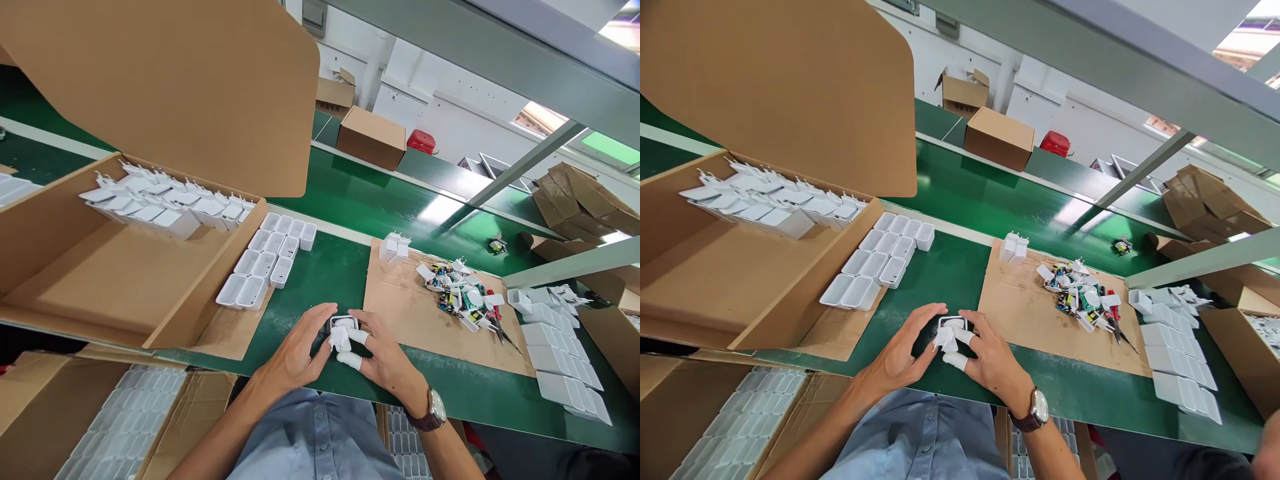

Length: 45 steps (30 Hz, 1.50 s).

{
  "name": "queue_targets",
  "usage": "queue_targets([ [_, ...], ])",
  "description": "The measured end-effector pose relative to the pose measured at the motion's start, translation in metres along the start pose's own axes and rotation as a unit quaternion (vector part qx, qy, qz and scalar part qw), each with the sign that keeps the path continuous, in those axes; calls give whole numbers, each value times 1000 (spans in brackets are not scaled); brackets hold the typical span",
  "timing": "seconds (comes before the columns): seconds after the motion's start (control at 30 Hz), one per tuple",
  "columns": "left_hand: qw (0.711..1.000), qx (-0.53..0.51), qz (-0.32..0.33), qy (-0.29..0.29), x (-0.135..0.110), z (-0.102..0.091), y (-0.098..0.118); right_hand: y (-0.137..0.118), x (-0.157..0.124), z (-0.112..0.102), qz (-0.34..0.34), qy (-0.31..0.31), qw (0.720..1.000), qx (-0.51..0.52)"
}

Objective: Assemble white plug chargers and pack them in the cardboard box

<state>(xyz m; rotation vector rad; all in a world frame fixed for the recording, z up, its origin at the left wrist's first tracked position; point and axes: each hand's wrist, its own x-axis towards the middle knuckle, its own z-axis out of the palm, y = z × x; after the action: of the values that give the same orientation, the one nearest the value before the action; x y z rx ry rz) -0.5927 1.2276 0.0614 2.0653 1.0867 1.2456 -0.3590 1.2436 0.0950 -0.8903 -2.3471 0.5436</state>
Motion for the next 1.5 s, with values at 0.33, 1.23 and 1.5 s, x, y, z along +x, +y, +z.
queue_targets([
  [0.33,999,-27,30,-23,1,-9,4,2,-3,-1,-17,-38,999,-24],
  [1.23,999,-11,-1,52,5,-8,2,-17,-14,26,57,66,996,-3],
  [1.5,998,-13,1,55,4,-6,0,-12,-16,32,28,66,997,9],
])
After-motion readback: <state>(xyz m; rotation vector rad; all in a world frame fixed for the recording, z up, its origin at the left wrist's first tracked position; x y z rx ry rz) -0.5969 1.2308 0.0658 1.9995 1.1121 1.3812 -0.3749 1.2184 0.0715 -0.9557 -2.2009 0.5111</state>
